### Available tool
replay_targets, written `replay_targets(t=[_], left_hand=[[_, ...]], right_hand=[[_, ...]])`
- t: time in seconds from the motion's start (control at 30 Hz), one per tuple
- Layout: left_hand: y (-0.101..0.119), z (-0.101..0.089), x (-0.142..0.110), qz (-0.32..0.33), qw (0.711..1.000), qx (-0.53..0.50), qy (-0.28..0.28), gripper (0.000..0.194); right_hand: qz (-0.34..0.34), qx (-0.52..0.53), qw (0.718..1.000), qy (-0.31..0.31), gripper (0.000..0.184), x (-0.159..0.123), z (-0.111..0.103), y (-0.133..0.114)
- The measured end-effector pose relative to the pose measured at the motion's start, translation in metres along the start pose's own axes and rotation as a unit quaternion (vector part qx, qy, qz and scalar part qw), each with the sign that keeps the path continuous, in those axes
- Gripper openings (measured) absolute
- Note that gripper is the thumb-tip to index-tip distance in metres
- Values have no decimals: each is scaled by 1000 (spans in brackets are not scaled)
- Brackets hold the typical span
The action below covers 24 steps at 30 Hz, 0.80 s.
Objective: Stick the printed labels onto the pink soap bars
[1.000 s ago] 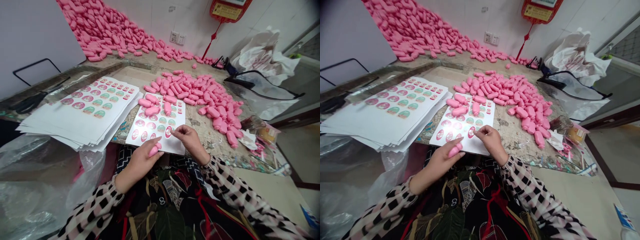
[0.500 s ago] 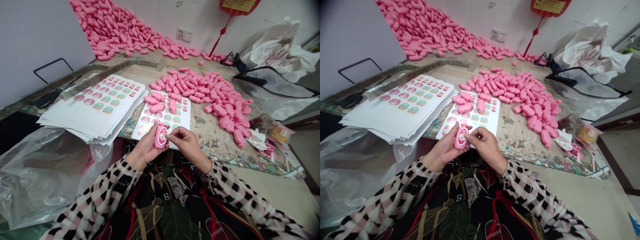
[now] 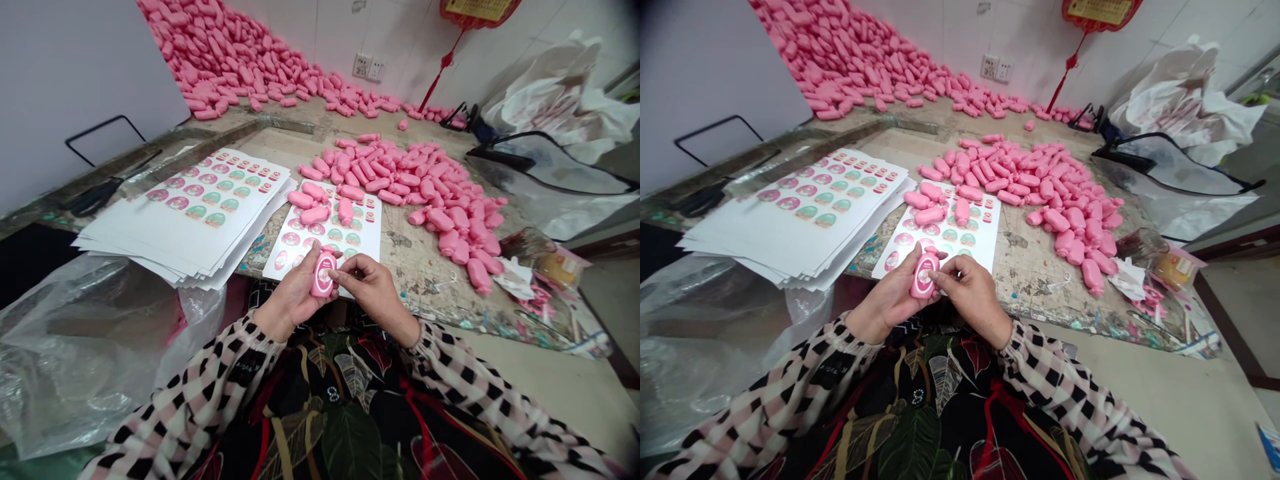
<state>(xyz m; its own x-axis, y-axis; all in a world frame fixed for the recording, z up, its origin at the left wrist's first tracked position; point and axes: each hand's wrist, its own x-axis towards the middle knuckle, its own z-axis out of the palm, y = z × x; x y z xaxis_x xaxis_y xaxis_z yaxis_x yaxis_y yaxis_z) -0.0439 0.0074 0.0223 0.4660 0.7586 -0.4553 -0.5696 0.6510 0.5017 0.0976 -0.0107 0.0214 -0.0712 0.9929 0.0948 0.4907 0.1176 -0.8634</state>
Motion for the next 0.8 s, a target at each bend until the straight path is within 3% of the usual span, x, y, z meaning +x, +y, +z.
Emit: replay_targets(t=[0.07,0.17,0.23,0.43,0.53,0.63,0.7,0.8], left_hand=[[-1,1,0,9,1000,5,6,41],[-3,1,-1,26,999,10,25,41],[-3,2,-1,28,999,12,30,42],[-7,7,-1,27,999,40,21,45],[-10,13,-3,29,996,87,12,47],[-11,15,-13,37,986,163,-9,37],[-8,7,-27,37,976,213,-3,35],[3,-16,-49,52,965,251,55,39]], right_hand=[[-36,-83,996,12,26,-3,-2,-3],[-96,-232,968,23,26,-7,-6,-8],[-95,-272,957,23,29,-7,-9,-8],[32,-109,993,22,38,3,-7,0],[65,15,998,19,45,6,1,5],[62,108,992,-18,36,11,5,17],[50,83,995,-38,33,18,-3,31],[52,-69,995,-43,26,33,-36,57]])
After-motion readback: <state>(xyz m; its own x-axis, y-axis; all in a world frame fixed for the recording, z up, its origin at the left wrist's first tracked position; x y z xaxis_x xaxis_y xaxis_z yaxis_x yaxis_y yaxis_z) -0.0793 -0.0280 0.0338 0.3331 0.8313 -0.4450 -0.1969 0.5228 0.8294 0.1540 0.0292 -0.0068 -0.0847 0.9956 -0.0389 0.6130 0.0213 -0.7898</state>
